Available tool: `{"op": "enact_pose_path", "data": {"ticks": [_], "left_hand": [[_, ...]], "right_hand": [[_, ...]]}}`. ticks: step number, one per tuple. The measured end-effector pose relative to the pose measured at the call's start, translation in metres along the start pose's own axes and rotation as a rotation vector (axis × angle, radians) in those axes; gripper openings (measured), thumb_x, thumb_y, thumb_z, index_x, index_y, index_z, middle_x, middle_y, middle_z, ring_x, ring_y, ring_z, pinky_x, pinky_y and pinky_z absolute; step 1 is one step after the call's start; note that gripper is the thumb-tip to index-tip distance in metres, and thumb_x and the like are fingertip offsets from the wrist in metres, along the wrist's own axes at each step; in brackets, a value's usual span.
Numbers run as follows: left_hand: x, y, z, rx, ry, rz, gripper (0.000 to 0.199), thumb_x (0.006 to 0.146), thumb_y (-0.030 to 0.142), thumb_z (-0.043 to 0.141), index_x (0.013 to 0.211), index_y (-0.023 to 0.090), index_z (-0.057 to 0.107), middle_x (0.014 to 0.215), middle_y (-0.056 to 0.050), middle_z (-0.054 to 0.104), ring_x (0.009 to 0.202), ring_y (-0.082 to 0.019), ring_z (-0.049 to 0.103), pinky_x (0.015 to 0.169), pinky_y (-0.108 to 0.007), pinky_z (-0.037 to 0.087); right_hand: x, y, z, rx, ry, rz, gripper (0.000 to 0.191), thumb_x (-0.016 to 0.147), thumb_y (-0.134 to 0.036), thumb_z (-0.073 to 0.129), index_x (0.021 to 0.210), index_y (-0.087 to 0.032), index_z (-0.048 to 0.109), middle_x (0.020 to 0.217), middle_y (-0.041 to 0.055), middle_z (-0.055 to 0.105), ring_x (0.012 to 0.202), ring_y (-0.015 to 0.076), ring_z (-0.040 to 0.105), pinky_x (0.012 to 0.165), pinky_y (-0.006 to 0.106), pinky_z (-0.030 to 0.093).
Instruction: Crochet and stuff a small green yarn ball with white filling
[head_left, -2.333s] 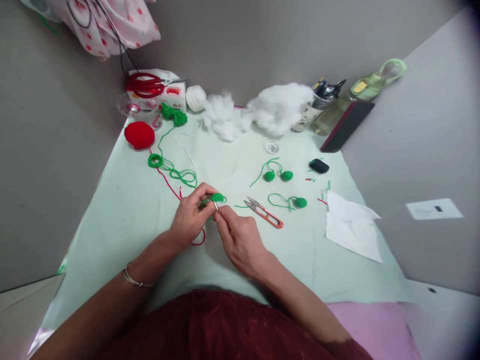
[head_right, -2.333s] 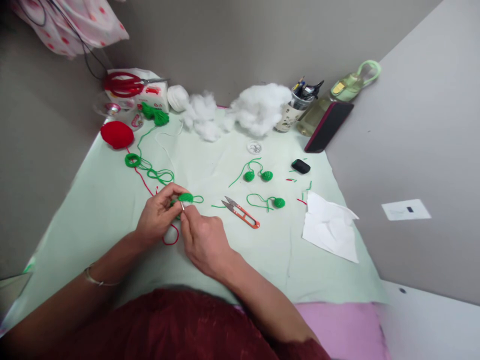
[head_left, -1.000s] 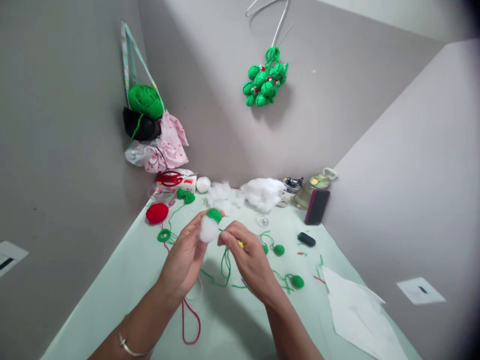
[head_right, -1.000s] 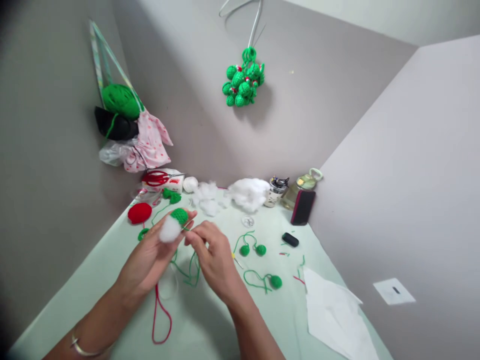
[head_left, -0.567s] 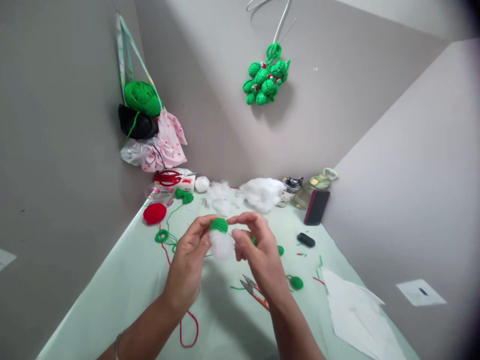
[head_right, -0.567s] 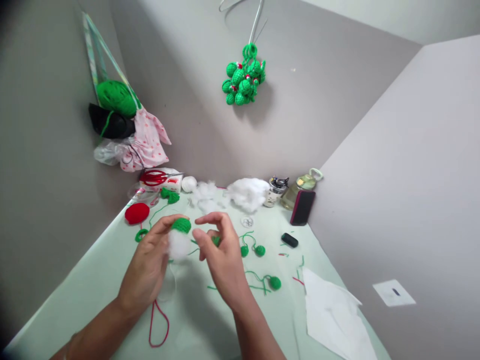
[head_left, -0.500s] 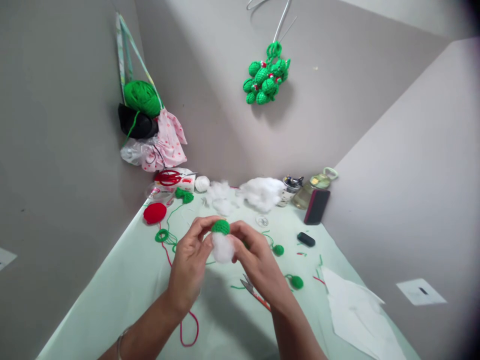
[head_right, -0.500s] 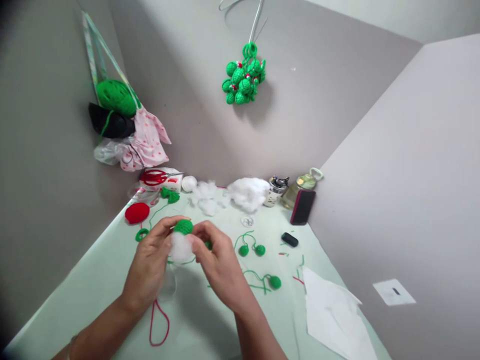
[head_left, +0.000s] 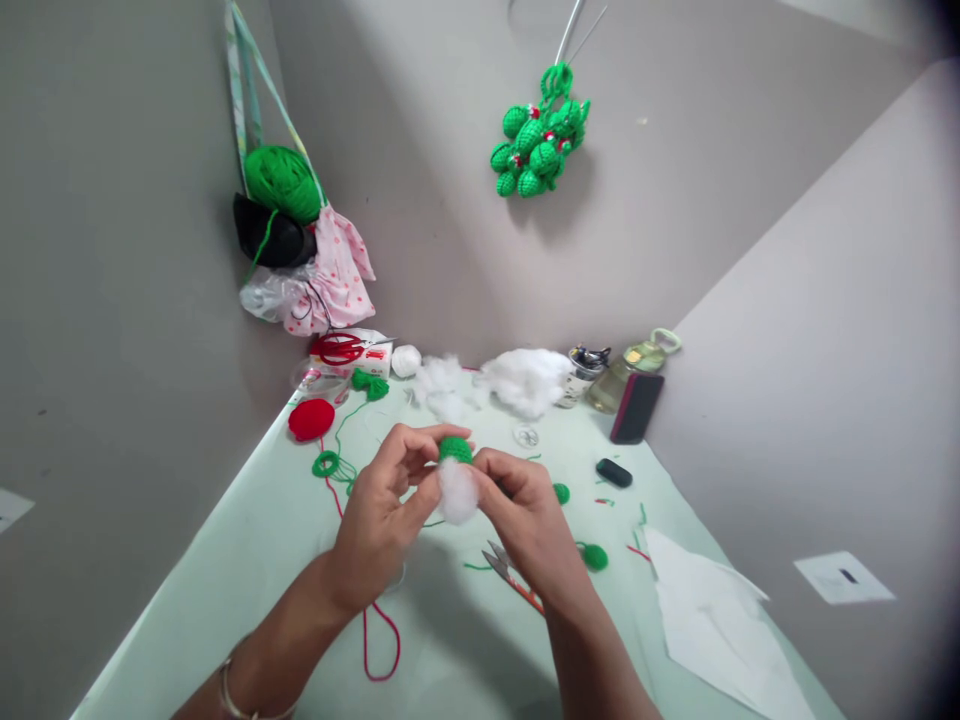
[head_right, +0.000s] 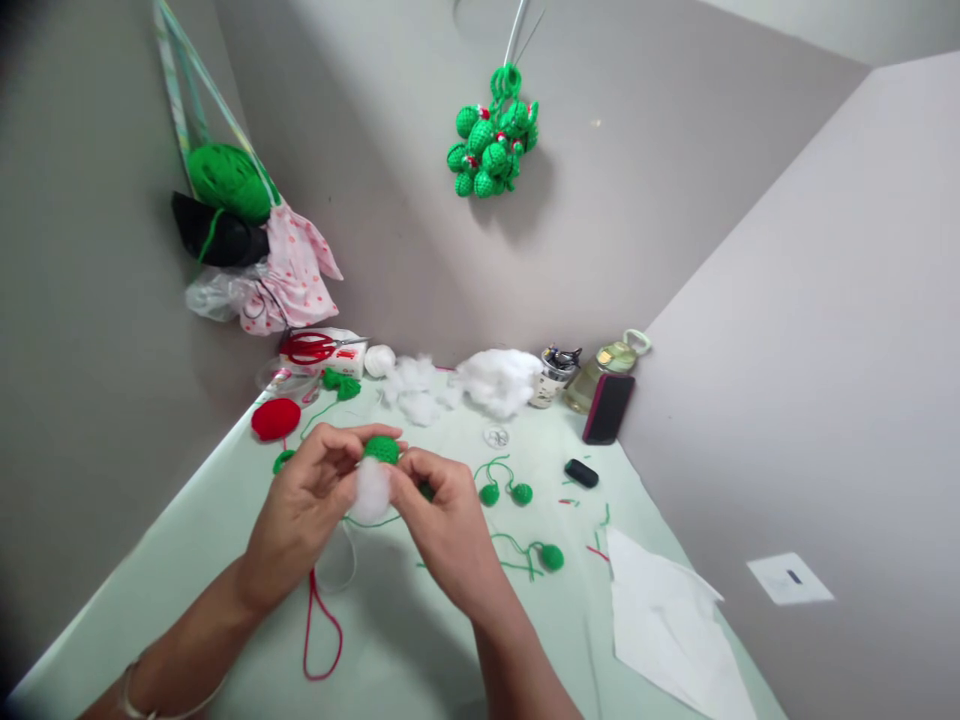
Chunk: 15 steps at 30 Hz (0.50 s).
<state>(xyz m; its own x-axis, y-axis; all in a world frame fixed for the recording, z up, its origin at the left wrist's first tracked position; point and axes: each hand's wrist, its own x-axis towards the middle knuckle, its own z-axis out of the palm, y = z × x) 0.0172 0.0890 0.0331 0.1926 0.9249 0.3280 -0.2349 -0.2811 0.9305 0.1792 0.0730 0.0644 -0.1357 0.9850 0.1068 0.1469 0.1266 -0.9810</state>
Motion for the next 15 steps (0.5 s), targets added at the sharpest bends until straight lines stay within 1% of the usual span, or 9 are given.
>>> {"op": "enact_pose_path", "data": {"ticks": [3, 5, 7, 9, 11, 15], "left_hand": [[0.0, 0.004, -0.005, -0.053, -0.091, -0.029, 0.009, 0.102, 0.032, 0.061, 0.099, 0.025, 0.056, 0.135, -0.01, 0.069, 0.114, -0.023, 0.07, 0.094, -0.035, 0.056], [0.001, 0.006, -0.006, -0.09, -0.111, -0.045, 0.011, 0.099, 0.032, 0.066, 0.097, 0.025, 0.057, 0.132, -0.009, 0.071, 0.116, -0.023, 0.07, 0.094, -0.034, 0.056], [0.003, 0.007, -0.007, -0.118, -0.117, -0.072, 0.019, 0.094, 0.029, 0.074, 0.093, 0.025, 0.056, 0.126, -0.008, 0.073, 0.113, -0.023, 0.071, 0.089, -0.033, 0.058], [0.006, 0.007, -0.007, -0.125, -0.104, -0.088, 0.022, 0.091, 0.027, 0.077, 0.089, 0.024, 0.055, 0.122, -0.008, 0.075, 0.11, -0.023, 0.072, 0.087, -0.033, 0.059], [0.007, 0.006, -0.006, -0.115, -0.079, -0.088, 0.021, 0.091, 0.025, 0.076, 0.088, 0.023, 0.055, 0.118, -0.008, 0.076, 0.106, -0.022, 0.073, 0.084, -0.033, 0.059], [0.007, 0.002, -0.002, -0.082, 0.029, -0.044, 0.02, 0.088, 0.022, 0.074, 0.089, 0.023, 0.054, 0.105, -0.006, 0.075, 0.095, -0.019, 0.072, 0.077, -0.029, 0.058]], "right_hand": [[-0.001, -0.004, -0.002, -0.033, 0.022, 0.0, 0.041, 0.092, -0.04, 0.067, 0.062, -0.02, 0.048, 0.062, -0.0048, 0.039, 0.062, 0.0109, 0.03, 0.057, 0.027, 0.026], [-0.003, -0.005, -0.003, -0.061, 0.029, -0.008, 0.039, 0.092, -0.039, 0.067, 0.063, -0.02, 0.049, 0.062, -0.0045, 0.042, 0.061, 0.0111, 0.032, 0.057, 0.027, 0.027], [-0.004, -0.006, -0.004, -0.099, 0.029, -0.025, 0.039, 0.093, -0.04, 0.065, 0.064, -0.02, 0.05, 0.062, -0.0042, 0.043, 0.061, 0.0114, 0.034, 0.057, 0.027, 0.028], [-0.006, -0.006, -0.006, -0.158, 0.019, -0.053, 0.039, 0.097, -0.04, 0.061, 0.066, -0.02, 0.05, 0.063, -0.004, 0.043, 0.061, 0.0117, 0.035, 0.057, 0.027, 0.029], [-0.008, -0.007, -0.006, -0.225, -0.005, -0.091, 0.037, 0.102, -0.04, 0.055, 0.07, -0.021, 0.051, 0.067, -0.0032, 0.045, 0.063, 0.0123, 0.038, 0.06, 0.028, 0.032], [-0.016, -0.01, 0.001, -0.323, -0.065, -0.166, 0.031, 0.106, -0.035, 0.047, 0.079, -0.021, 0.053, 0.075, -0.001, 0.053, 0.069, 0.0138, 0.046, 0.066, 0.028, 0.037]]}}
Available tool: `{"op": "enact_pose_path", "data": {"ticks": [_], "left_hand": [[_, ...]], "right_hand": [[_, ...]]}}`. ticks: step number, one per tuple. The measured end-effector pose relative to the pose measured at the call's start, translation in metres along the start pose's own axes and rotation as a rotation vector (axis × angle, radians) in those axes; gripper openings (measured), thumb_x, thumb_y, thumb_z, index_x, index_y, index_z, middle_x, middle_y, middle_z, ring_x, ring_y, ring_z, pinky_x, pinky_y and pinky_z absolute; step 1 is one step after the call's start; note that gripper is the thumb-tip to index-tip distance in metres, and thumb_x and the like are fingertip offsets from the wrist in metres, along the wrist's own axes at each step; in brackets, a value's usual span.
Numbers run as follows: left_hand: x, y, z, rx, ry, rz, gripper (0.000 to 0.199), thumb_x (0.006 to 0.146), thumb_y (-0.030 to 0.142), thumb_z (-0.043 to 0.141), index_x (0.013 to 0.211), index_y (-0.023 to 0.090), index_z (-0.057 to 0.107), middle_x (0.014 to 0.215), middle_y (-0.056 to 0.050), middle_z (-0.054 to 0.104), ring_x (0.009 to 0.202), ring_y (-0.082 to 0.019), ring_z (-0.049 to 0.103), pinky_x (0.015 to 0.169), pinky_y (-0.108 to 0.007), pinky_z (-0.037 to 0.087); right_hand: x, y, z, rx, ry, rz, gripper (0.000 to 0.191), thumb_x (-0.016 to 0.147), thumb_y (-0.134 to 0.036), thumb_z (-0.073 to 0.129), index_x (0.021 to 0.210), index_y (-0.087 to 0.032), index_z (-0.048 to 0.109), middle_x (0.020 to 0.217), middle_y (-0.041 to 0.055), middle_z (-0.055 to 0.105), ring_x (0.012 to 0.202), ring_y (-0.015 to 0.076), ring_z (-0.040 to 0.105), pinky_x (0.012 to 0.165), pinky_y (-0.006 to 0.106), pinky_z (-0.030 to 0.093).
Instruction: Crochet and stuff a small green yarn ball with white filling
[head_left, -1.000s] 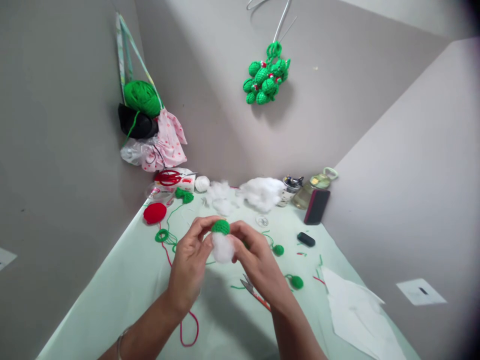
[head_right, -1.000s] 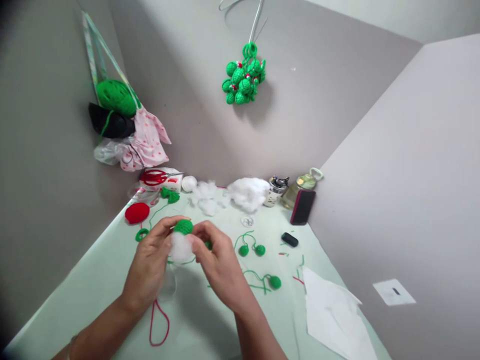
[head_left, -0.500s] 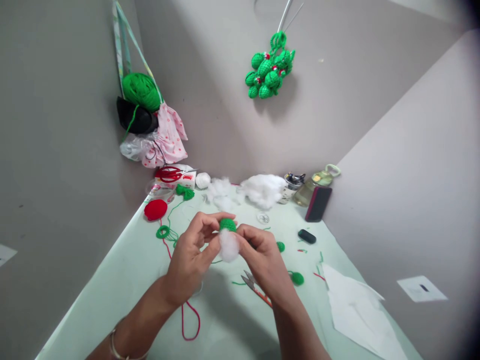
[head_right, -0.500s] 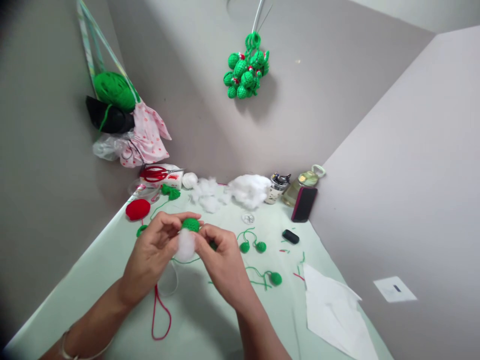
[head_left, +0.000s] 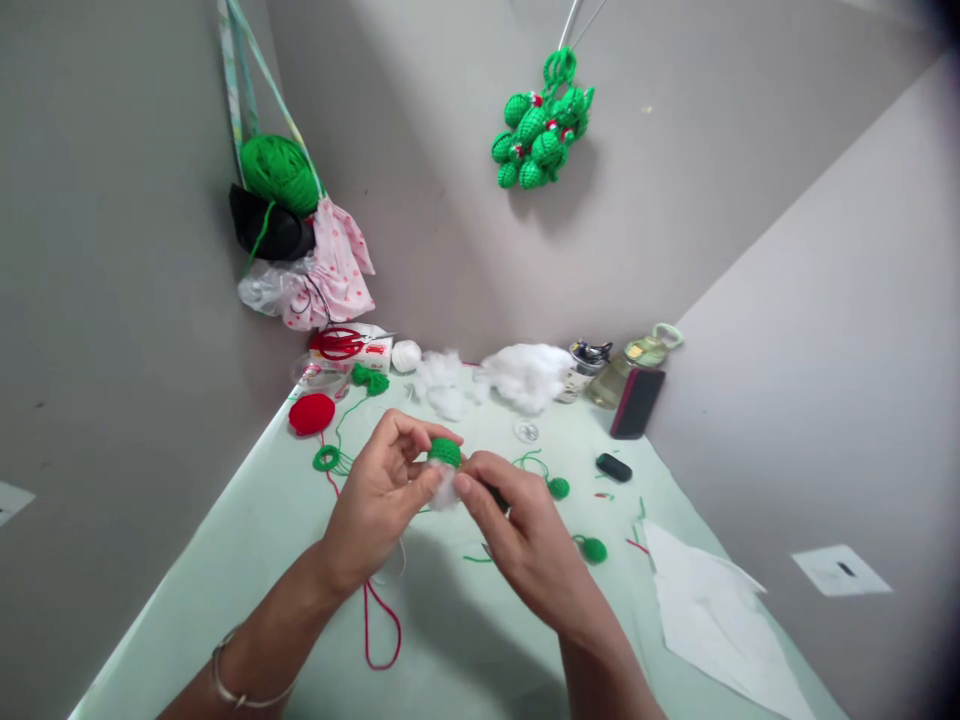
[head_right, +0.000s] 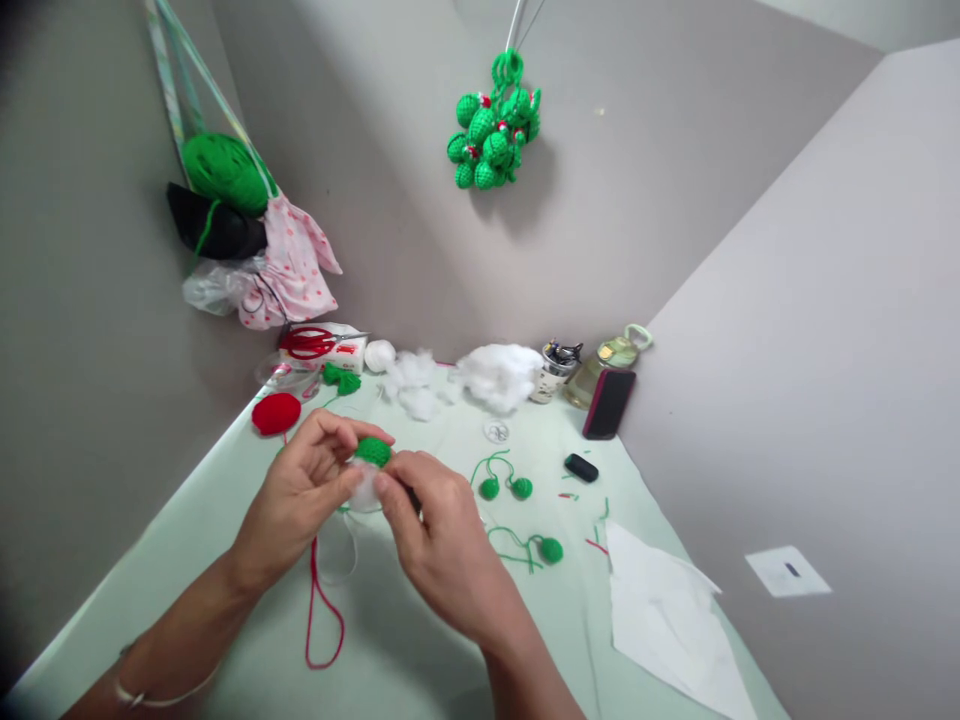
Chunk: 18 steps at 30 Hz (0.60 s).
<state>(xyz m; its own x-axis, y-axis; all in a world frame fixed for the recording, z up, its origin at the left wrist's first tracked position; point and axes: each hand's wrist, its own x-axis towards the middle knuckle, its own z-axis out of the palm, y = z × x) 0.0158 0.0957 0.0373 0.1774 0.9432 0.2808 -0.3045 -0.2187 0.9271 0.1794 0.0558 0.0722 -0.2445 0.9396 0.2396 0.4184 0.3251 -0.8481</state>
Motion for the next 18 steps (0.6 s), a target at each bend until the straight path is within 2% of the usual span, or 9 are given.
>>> {"op": "enact_pose_path", "data": {"ticks": [4, 8, 12, 15, 18], "left_hand": [[-0.002, -0.006, 0.004, 0.001, 0.15, 0.043, 0.016, 0.09, 0.02, 0.07, 0.1, 0.022, 0.058, 0.094, -0.001, 0.069, 0.082, -0.015, 0.071, 0.078, -0.028, 0.059], [-0.003, -0.011, 0.007, -0.027, 0.23, 0.082, 0.015, 0.093, 0.023, 0.067, 0.107, 0.022, 0.061, 0.095, -0.002, 0.068, 0.087, -0.017, 0.073, 0.081, -0.03, 0.06], [-0.005, -0.009, 0.009, 0.009, 0.156, 0.078, 0.013, 0.095, 0.029, 0.068, 0.105, 0.021, 0.065, 0.1, -0.006, 0.072, 0.099, -0.021, 0.074, 0.089, -0.034, 0.06], [-0.006, -0.004, 0.01, 0.009, 0.08, 0.077, 0.015, 0.098, 0.031, 0.066, 0.11, 0.023, 0.064, 0.114, -0.008, 0.072, 0.115, -0.025, 0.071, 0.097, -0.037, 0.059], [-0.006, 0.001, 0.008, -0.014, -0.044, 0.053, 0.017, 0.099, 0.028, 0.066, 0.115, 0.026, 0.062, 0.131, -0.008, 0.068, 0.128, -0.025, 0.066, 0.105, -0.037, 0.056]], "right_hand": [[-0.003, -0.003, 0.014, -0.024, -0.031, -0.035, 0.025, 0.104, -0.029, 0.05, 0.081, -0.022, 0.053, 0.077, -0.0012, 0.054, 0.069, 0.0135, 0.045, 0.066, 0.028, 0.036], [0.004, 0.003, 0.024, 0.118, 0.063, 0.086, 0.026, 0.098, -0.032, 0.059, 0.074, -0.021, 0.053, 0.069, -0.0037, 0.049, 0.062, 0.0113, 0.038, 0.058, 0.026, 0.031], [0.012, 0.012, 0.023, 0.134, 0.183, 0.164, 0.025, 0.091, -0.033, 0.062, 0.07, -0.021, 0.057, 0.06, -0.0059, 0.041, 0.056, 0.0102, 0.03, 0.052, 0.026, 0.024], [0.013, 0.016, 0.02, 0.028, 0.251, 0.13, 0.022, 0.086, -0.028, 0.062, 0.067, -0.021, 0.054, 0.056, -0.0078, 0.03, 0.053, 0.0096, 0.024, 0.051, 0.027, 0.019], [0.012, 0.016, 0.017, -0.049, 0.302, 0.083, 0.022, 0.085, -0.027, 0.062, 0.065, -0.021, 0.053, 0.055, -0.0084, 0.025, 0.052, 0.0094, 0.022, 0.05, 0.027, 0.019]]}}
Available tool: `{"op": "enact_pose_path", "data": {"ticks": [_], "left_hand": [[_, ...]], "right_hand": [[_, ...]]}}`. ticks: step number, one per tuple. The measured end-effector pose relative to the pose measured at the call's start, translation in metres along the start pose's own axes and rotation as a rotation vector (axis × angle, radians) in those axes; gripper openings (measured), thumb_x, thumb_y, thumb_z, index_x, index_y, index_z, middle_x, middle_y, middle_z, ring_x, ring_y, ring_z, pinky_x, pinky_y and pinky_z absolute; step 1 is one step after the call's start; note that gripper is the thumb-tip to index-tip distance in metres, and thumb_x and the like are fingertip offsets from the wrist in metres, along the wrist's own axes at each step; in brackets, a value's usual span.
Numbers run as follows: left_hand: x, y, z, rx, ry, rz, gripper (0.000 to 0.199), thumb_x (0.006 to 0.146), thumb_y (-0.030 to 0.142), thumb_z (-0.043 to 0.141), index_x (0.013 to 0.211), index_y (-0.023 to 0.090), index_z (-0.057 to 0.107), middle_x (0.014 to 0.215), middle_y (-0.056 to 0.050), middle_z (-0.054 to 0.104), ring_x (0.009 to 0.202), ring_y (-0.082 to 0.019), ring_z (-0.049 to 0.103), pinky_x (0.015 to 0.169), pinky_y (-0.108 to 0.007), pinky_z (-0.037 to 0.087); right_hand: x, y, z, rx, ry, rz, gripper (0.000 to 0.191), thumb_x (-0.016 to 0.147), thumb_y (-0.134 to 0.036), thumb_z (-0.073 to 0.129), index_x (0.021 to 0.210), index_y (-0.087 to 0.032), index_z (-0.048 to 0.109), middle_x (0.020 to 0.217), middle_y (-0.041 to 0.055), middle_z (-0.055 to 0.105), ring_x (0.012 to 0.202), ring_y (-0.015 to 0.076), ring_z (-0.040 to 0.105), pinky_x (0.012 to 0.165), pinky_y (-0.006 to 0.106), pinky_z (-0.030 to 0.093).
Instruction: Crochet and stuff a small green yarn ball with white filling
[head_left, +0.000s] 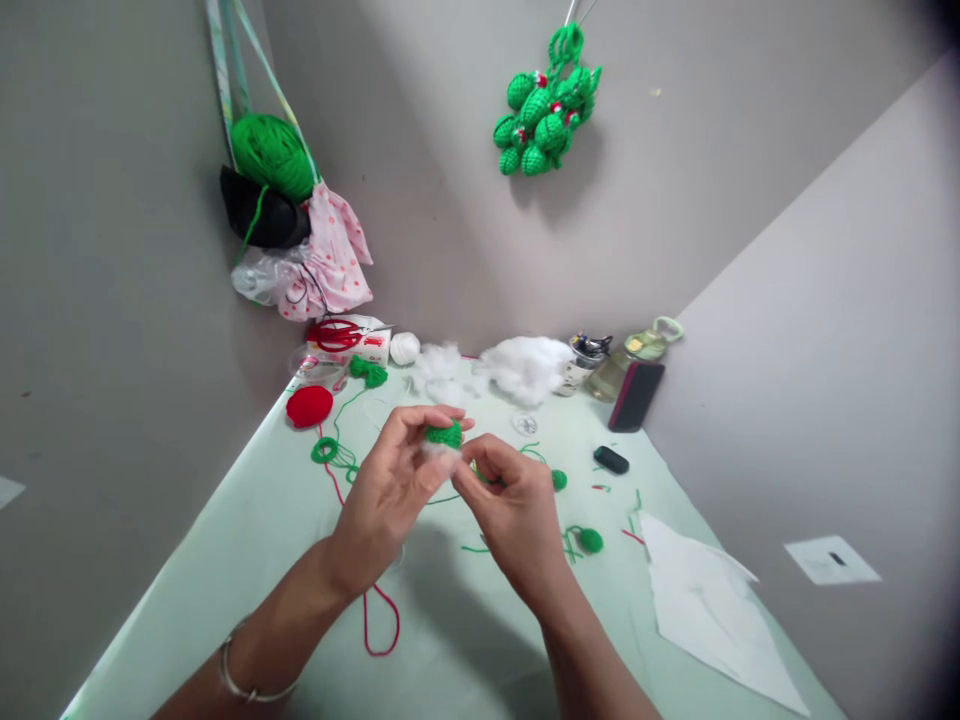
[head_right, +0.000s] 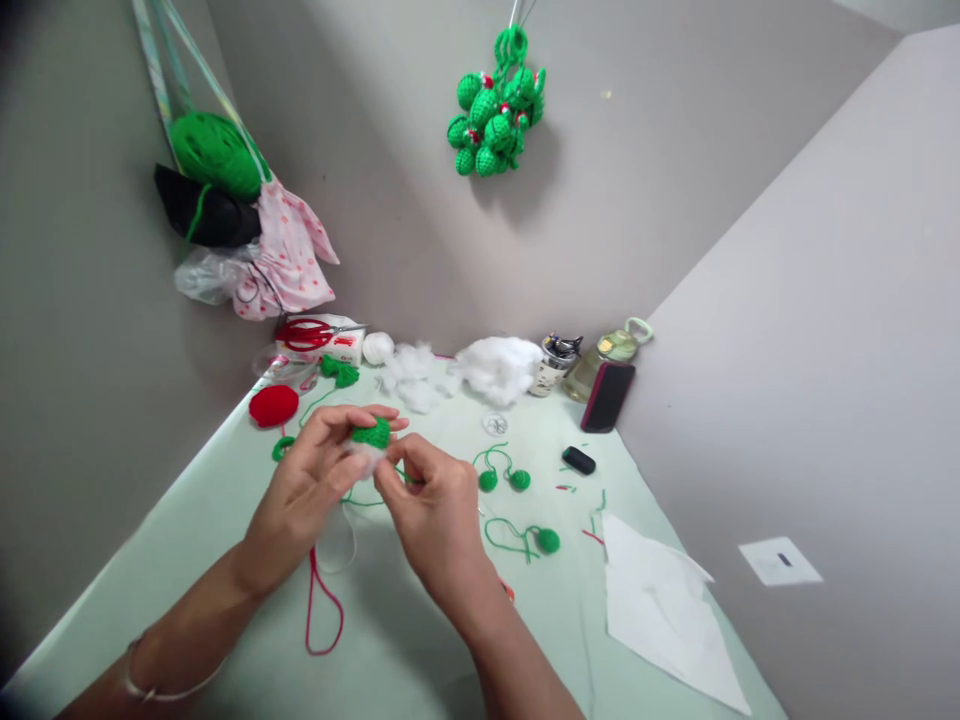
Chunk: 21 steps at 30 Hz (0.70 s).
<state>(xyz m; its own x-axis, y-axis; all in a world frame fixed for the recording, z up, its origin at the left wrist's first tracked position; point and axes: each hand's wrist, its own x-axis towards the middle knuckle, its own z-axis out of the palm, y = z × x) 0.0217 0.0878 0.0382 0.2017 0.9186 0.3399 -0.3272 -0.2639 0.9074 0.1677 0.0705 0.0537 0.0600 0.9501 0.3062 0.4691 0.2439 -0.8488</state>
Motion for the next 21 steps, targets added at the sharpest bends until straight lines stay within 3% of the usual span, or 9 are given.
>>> {"op": "enact_pose_path", "data": {"ticks": [3, 7, 13, 16, 21], "left_hand": [[0.002, 0.004, -0.006, -0.001, -0.092, -0.035, 0.018, 0.098, 0.026, 0.068, 0.114, 0.027, 0.06, 0.131, -0.007, 0.069, 0.126, -0.023, 0.067, 0.104, -0.035, 0.056], [0.003, 0.004, -0.012, 0.066, -0.101, -0.068, 0.014, 0.099, 0.025, 0.067, 0.112, 0.025, 0.061, 0.121, -0.006, 0.07, 0.112, -0.019, 0.071, 0.095, -0.03, 0.058], [-0.001, -0.008, -0.007, 0.084, 0.045, -0.004, 0.011, 0.097, 0.017, 0.064, 0.098, 0.023, 0.055, 0.106, -0.003, 0.071, 0.097, -0.015, 0.071, 0.082, -0.026, 0.057], [-0.001, -0.012, -0.004, 0.037, 0.127, 0.044, 0.009, 0.097, 0.019, 0.062, 0.098, 0.023, 0.054, 0.101, -0.002, 0.071, 0.089, -0.015, 0.071, 0.08, -0.028, 0.057], [0.004, -0.011, -0.007, 0.045, 0.163, -0.039, 0.013, 0.099, 0.025, 0.062, 0.111, 0.023, 0.06, 0.102, -0.003, 0.074, 0.09, -0.016, 0.068, 0.083, -0.029, 0.053]], "right_hand": [[-0.002, -0.002, -0.004, -0.044, 0.024, -0.052, 0.024, 0.087, -0.027, 0.061, 0.066, -0.021, 0.053, 0.056, -0.0082, 0.026, 0.053, 0.0095, 0.023, 0.051, 0.026, 0.021], [-0.004, -0.007, -0.012, -0.077, -0.04, -0.085, 0.025, 0.093, -0.028, 0.059, 0.07, -0.021, 0.052, 0.057, -0.0084, 0.032, 0.053, 0.009, 0.026, 0.051, 0.024, 0.024], [-0.016, -0.019, -0.011, -0.029, -0.223, -0.082, 0.021, 0.102, -0.023, 0.051, 0.081, -0.021, 0.054, 0.065, -0.0065, 0.046, 0.057, 0.0092, 0.038, 0.056, 0.022, 0.032], [-0.023, -0.019, 0.001, 0.011, -0.208, -0.116, 0.016, 0.102, -0.02, 0.05, 0.088, -0.022, 0.057, 0.065, -0.0067, 0.048, 0.056, 0.009, 0.039, 0.056, 0.023, 0.032], [-0.016, -0.014, 0.006, -0.062, -0.093, -0.2, 0.016, 0.101, -0.021, 0.057, 0.087, -0.021, 0.064, 0.071, -0.0024, 0.058, 0.063, 0.0119, 0.05, 0.062, 0.025, 0.04]]}}
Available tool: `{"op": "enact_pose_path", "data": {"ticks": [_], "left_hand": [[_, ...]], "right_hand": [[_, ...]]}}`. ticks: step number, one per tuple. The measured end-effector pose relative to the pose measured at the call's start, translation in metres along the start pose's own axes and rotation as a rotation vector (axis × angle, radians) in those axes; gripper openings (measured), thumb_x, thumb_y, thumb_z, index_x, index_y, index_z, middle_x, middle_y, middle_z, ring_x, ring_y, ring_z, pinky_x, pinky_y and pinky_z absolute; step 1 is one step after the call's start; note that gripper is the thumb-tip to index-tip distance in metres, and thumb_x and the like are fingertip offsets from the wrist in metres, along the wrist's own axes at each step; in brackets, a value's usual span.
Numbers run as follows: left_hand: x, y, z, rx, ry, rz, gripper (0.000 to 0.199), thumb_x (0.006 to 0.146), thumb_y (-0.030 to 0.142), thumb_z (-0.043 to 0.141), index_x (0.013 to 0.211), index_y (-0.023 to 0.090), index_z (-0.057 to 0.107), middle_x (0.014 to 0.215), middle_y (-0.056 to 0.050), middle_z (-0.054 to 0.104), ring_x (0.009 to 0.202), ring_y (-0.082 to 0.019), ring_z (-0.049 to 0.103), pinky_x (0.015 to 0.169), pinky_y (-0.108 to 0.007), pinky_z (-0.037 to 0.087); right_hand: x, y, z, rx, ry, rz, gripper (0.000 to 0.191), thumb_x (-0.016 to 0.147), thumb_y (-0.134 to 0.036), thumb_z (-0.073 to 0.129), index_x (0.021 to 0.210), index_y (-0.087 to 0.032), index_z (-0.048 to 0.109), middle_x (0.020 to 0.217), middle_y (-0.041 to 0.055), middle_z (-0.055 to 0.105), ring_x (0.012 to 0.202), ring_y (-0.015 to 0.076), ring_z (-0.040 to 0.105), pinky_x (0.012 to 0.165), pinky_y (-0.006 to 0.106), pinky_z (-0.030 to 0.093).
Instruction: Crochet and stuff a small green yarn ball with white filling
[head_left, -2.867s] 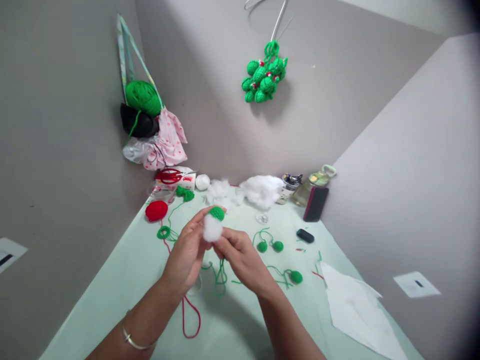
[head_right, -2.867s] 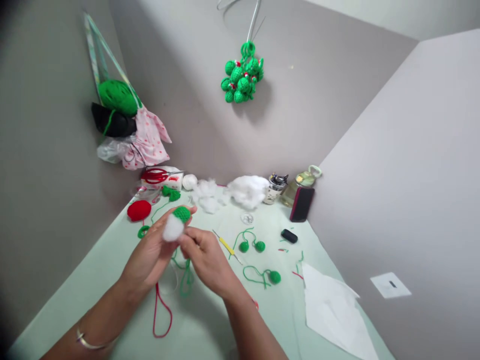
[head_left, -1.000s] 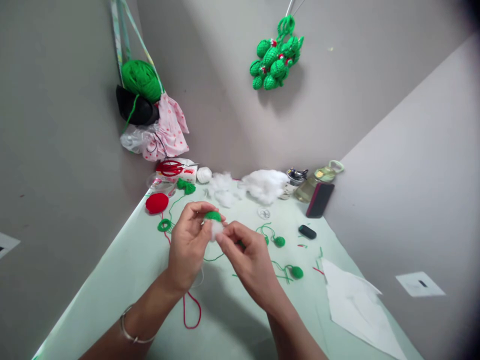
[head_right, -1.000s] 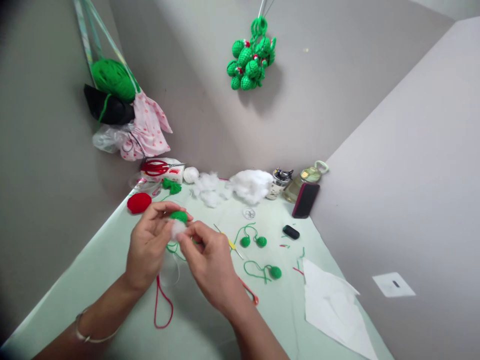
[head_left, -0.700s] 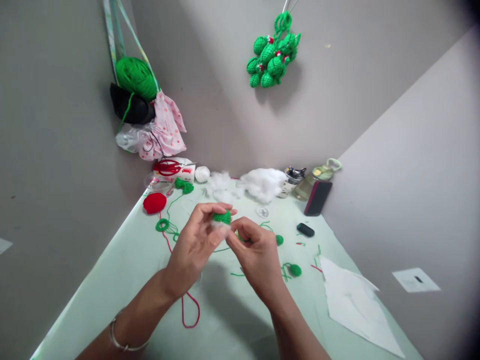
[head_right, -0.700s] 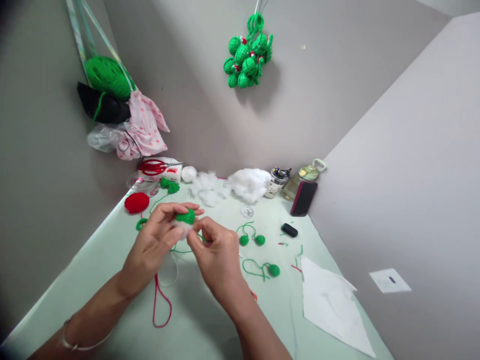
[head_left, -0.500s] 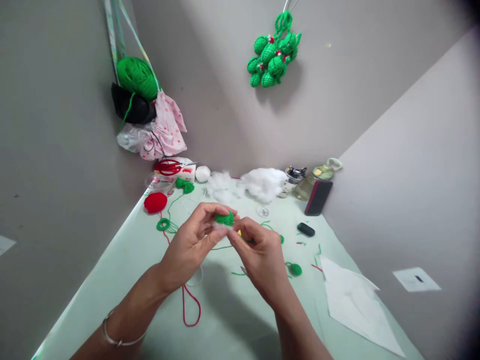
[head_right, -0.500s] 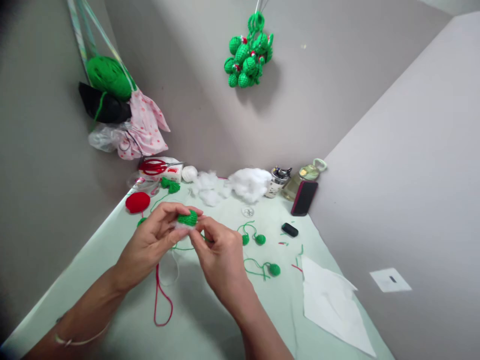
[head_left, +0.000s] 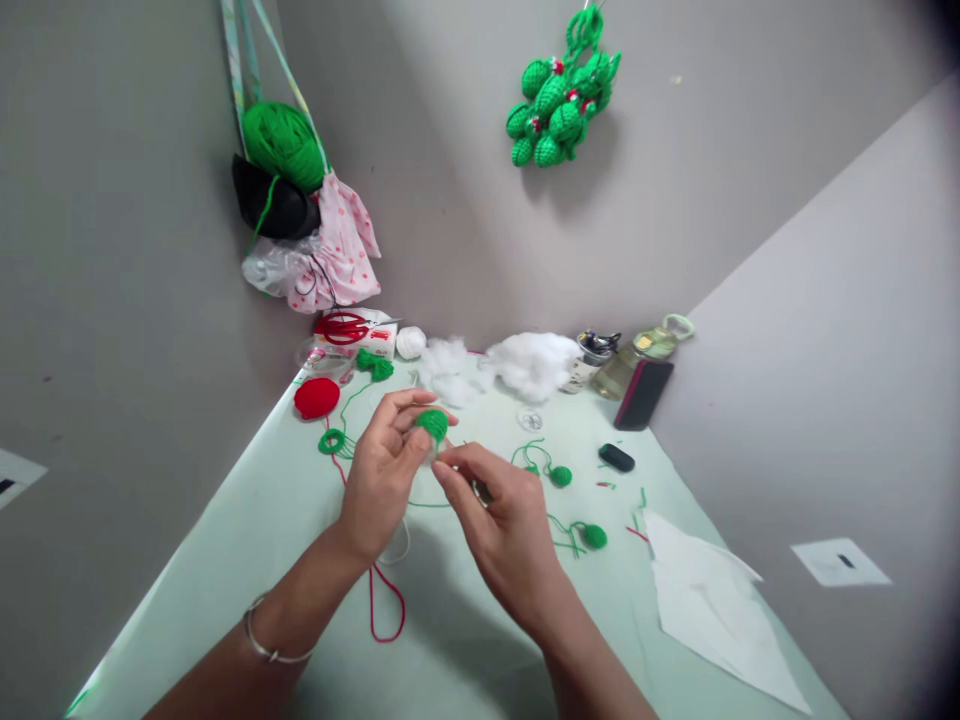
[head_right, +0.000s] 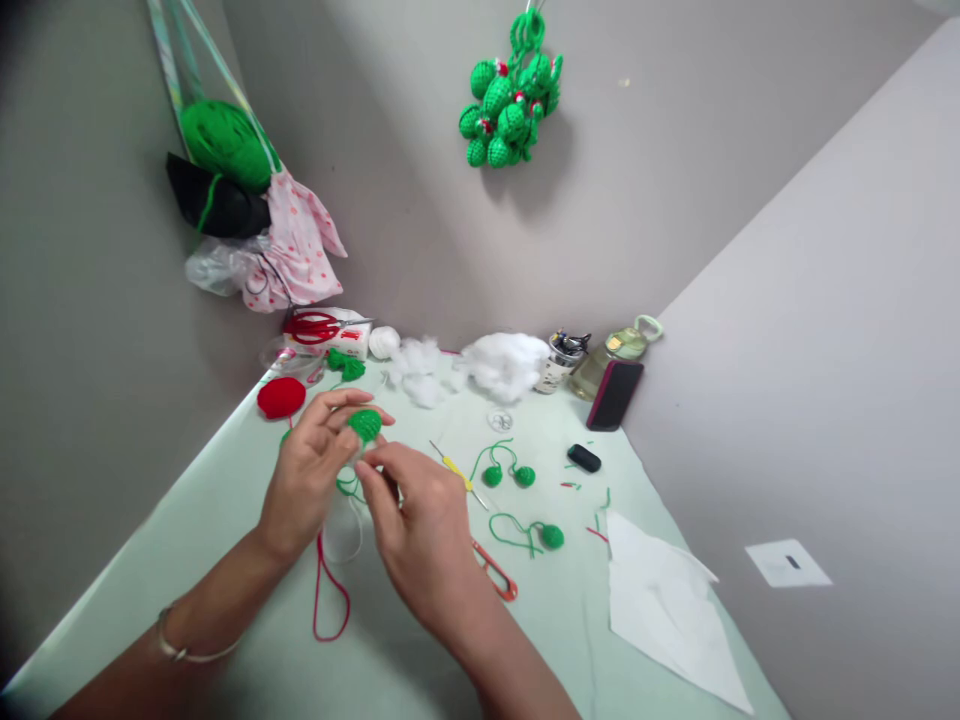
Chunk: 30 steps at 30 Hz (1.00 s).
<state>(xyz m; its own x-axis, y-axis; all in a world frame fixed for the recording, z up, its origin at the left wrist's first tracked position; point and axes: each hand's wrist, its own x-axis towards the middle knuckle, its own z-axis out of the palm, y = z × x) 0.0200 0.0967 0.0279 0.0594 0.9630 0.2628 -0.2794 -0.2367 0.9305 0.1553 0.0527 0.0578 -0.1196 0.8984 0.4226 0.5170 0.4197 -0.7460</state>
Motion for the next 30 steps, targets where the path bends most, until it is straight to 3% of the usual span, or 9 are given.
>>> {"op": "enact_pose_path", "data": {"ticks": [3, 5, 9, 11, 13, 15, 17, 22, 30], "left_hand": [[0.003, 0.0, -0.001, 0.039, -0.018, 0.011, 0.014, 0.099, 0.024, 0.061, 0.111, 0.023, 0.067, 0.109, -0.003, 0.074, 0.099, -0.017, 0.065, 0.088, -0.029, 0.049], [0.003, 0.0, -0.001, 0.046, -0.021, 0.017, 0.013, 0.099, 0.025, 0.061, 0.11, 0.025, 0.069, 0.111, -0.002, 0.072, 0.098, -0.017, 0.063, 0.088, -0.028, 0.047], [0.0, -0.002, 0.0, 0.058, -0.024, -0.008, 0.011, 0.098, 0.025, 0.063, 0.106, 0.026, 0.07, 0.103, 0.0, 0.067, 0.095, -0.016, 0.061, 0.084, -0.027, 0.047], [-0.002, -0.003, 0.002, 0.033, -0.007, -0.012, 0.01, 0.097, 0.023, 0.063, 0.105, 0.025, 0.069, 0.099, 0.0, 0.066, 0.094, -0.016, 0.061, 0.082, -0.027, 0.048], [-0.003, -0.002, 0.003, 0.002, 0.016, -0.01, 0.01, 0.096, 0.022, 0.064, 0.105, 0.024, 0.068, 0.097, 0.0, 0.066, 0.089, -0.016, 0.061, 0.079, -0.027, 0.048], [-0.004, -0.003, 0.005, -0.028, 0.032, -0.015, 0.012, 0.095, 0.022, 0.065, 0.106, 0.024, 0.067, 0.095, 0.0, 0.065, 0.083, -0.015, 0.06, 0.075, -0.027, 0.049], [-0.004, -0.004, 0.006, -0.042, 0.041, -0.021, 0.014, 0.094, 0.022, 0.065, 0.108, 0.024, 0.066, 0.097, 0.0, 0.064, 0.077, -0.014, 0.058, 0.072, -0.027, 0.048], [-0.005, -0.006, 0.003, 0.005, -0.046, -0.103, 0.012, 0.099, 0.026, 0.061, 0.107, 0.025, 0.07, 0.094, 0.001, 0.065, 0.067, -0.011, 0.052, 0.069, -0.026, 0.046], [0.0, 0.013, -0.002, 0.069, -0.211, -0.087, 0.021, 0.096, 0.033, 0.07, 0.115, 0.028, 0.074, 0.113, -0.002, 0.066, 0.096, -0.016, 0.062, 0.088, -0.026, 0.052]], "right_hand": [[0.005, 0.003, -0.012, -0.045, 0.119, -0.086, 0.013, 0.096, -0.02, 0.065, 0.084, -0.022, 0.068, 0.097, 0.0053, 0.067, 0.093, 0.0195, 0.062, 0.082, 0.032, 0.047], [0.006, 0.004, -0.02, 0.151, 0.101, -0.082, 0.016, 0.095, -0.021, 0.067, 0.08, -0.023, 0.065, 0.109, 0.0063, 0.069, 0.104, 0.022, 0.064, 0.09, 0.036, 0.049], [0.004, 0.007, -0.024, 0.676, -0.057, 0.021, 0.022, 0.099, -0.027, 0.061, 0.08, -0.024, 0.053, 0.1, 0.0, 0.07, 0.066, 0.012, 0.064, 0.067, 0.03, 0.053], [0.004, 0.009, -0.021, 0.56, 0.021, 0.084, 0.008, 0.098, -0.024, 0.063, 0.093, -0.026, 0.057, 0.107, -0.0007, 0.069, 0.057, 0.0084, 0.058, 0.059, 0.027, 0.049], [0.005, 0.01, -0.017, 0.26, 0.097, 0.083, 0.015, 0.095, -0.02, 0.066, 0.107, -0.027, 0.058, 0.106, -0.0001, 0.069, 0.061, 0.0093, 0.057, 0.061, 0.027, 0.047], [0.007, 0.012, -0.014, 0.009, 0.078, 0.017, 0.012, 0.096, -0.018, 0.063, 0.106, -0.025, 0.06, 0.093, -0.0005, 0.068, 0.067, 0.0117, 0.057, 0.065, 0.027, 0.046], [0.009, 0.014, -0.012, -0.102, 0.022, -0.044, 0.006, 0.099, -0.018, 0.058, 0.096, -0.023, 0.061, 0.084, -0.0004, 0.066, 0.069, 0.013, 0.057, 0.067, 0.027, 0.044], [0.009, 0.017, -0.009, -0.1, 0.021, -0.028, 0.016, 0.099, -0.019, 0.056, 0.084, -0.022, 0.06, 0.075, -0.0015, 0.062, 0.066, 0.0125, 0.052, 0.063, 0.026, 0.04], [0.011, 0.02, -0.015, -0.092, 0.109, 0.026, 0.021, 0.096, -0.021, 0.06, 0.076, -0.021, 0.056, 0.067, -0.0039, 0.054, 0.059, 0.0115, 0.046, 0.058, 0.026, 0.035]]}}
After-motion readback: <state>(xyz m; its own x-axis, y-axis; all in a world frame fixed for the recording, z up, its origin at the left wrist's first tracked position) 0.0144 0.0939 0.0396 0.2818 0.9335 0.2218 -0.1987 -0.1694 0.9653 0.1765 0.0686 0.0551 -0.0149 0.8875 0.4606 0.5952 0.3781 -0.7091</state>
